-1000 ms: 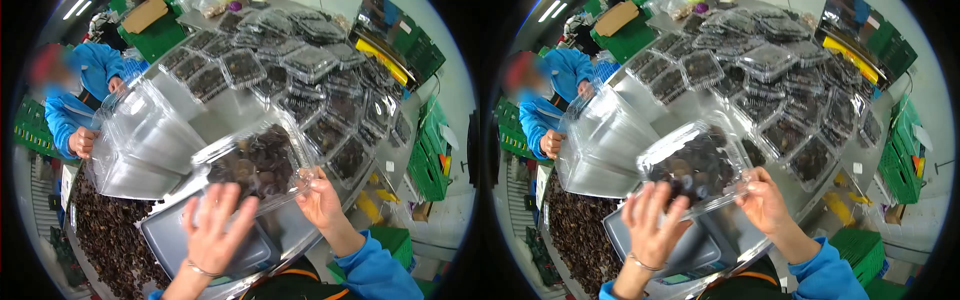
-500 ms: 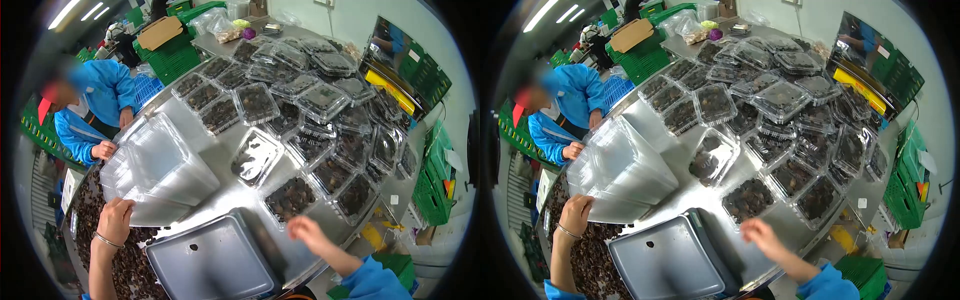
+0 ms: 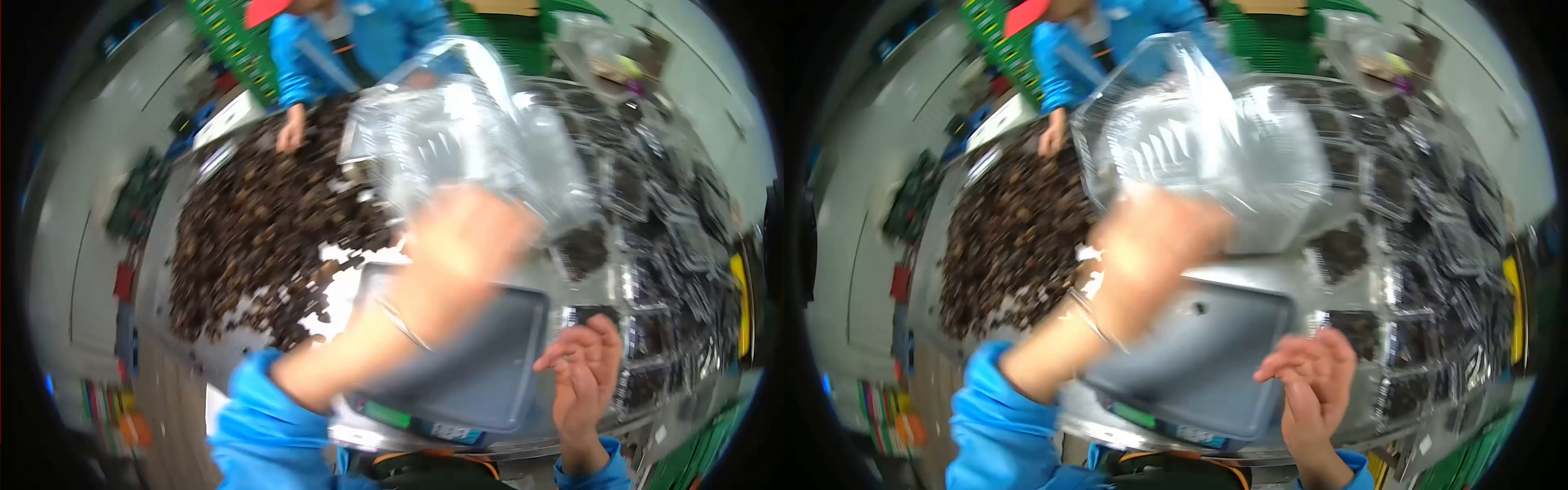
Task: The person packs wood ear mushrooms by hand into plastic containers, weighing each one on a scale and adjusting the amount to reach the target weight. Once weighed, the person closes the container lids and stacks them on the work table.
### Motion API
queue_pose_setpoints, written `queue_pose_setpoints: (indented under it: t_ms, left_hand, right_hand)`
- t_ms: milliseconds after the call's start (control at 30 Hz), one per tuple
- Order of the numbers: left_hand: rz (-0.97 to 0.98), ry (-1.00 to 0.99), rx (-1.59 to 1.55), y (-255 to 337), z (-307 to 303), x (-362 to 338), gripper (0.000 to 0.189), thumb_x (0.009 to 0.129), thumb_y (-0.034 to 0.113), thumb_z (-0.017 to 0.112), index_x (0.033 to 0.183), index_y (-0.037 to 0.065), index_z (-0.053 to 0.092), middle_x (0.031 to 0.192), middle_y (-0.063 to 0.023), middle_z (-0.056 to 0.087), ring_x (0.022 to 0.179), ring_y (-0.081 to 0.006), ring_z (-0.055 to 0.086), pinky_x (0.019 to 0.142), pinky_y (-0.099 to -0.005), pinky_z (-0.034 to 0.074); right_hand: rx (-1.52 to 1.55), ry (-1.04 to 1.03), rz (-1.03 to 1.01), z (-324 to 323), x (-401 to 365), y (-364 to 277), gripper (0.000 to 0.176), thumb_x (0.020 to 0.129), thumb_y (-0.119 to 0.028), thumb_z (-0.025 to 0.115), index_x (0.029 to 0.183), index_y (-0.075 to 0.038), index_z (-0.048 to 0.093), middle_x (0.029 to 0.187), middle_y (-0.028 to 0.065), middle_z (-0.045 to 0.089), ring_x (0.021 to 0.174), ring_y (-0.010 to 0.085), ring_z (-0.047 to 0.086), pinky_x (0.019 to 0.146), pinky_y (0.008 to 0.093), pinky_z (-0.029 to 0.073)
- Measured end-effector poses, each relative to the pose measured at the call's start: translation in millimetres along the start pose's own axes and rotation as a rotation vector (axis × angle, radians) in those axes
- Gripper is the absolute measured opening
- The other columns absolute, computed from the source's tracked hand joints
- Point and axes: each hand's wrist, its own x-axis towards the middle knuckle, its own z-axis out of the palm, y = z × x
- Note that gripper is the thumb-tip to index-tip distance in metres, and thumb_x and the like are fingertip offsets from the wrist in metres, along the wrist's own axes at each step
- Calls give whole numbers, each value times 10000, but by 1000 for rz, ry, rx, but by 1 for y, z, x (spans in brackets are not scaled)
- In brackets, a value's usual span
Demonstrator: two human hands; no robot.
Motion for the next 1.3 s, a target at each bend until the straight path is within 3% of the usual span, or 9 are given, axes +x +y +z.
queue_pose_setpoints:
  t_ms: [100,167,400,500,633,833,967,1200,1300]
  left_hand:
    - [-204,-353,-179,98,8,-71,402,712,157,533,1094,36,540,954,-95,569,796,-225,552,644,-309,443]
    - [-251,-244,-241,127,14,-118,434,709,155,548,1127,38,532,970,-86,572,819,-216,554,655,-312,441]
    - [-719,156,-98,66,-72,-297,478,655,134,707,1105,70,561,1083,-133,525,899,-277,541,755,-385,422]
    - [-1134,-192,295,31,-97,-412,874,649,332,750,1324,2,303,1321,-266,300,1214,-425,293,988,-520,232]
    - [-1341,-385,274,-1,-103,-490,1051,615,472,754,1403,59,194,1403,-296,145,1267,-468,182,996,-595,156]
    - [-1011,-26,33,-172,-99,-510,499,635,129,729,1117,156,601,1248,-94,481,1126,-356,397,954,-430,324]
    - [-949,-233,117,-193,-178,-491,619,621,295,766,1181,139,552,1314,-141,416,1202,-349,353,987,-439,285]
    - [-1359,102,204,-268,-205,-553,756,717,331,730,1303,5,381,1318,-226,378,1224,-364,324,996,-437,288]
    - [-1174,122,-107,-298,-167,-501,654,700,281,743,1246,53,463,1306,-216,384,1209,-374,339,960,-453,337]
  right_hand:
    - [98,370,17,54,-23,28,476,879,-110,427,1319,9,287,1256,199,402,1003,222,529,778,350,489]
    - [-117,360,116,60,-37,43,524,865,-144,457,1341,-19,280,1299,179,369,1044,225,502,808,357,470]
    - [-110,506,667,36,-80,89,521,791,-87,548,1278,1,383,1122,130,501,904,220,539,752,352,461]
    - [-244,489,747,47,-86,92,513,809,-153,583,1268,-17,399,1075,93,521,873,192,533,720,325,453]
    - [-878,682,564,28,-101,64,507,818,-220,583,1278,-75,427,1072,26,517,885,123,500,762,245,384]
    - [-1159,-229,359,207,13,91,341,801,-102,539,1137,-49,518,1144,61,489,1003,152,470,857,248,366]
    - [-1186,-729,531,308,66,175,330,802,-131,573,1114,-34,523,1089,76,511,1010,147,485,849,269,401]
    - [-1230,-384,1017,307,147,350,406,828,-386,591,1119,-108,535,939,5,517,787,117,476,696,280,441]
    - [-1116,-403,859,361,111,407,735,735,-534,637,1271,-72,441,1245,137,484,1103,242,463,896,375,390]
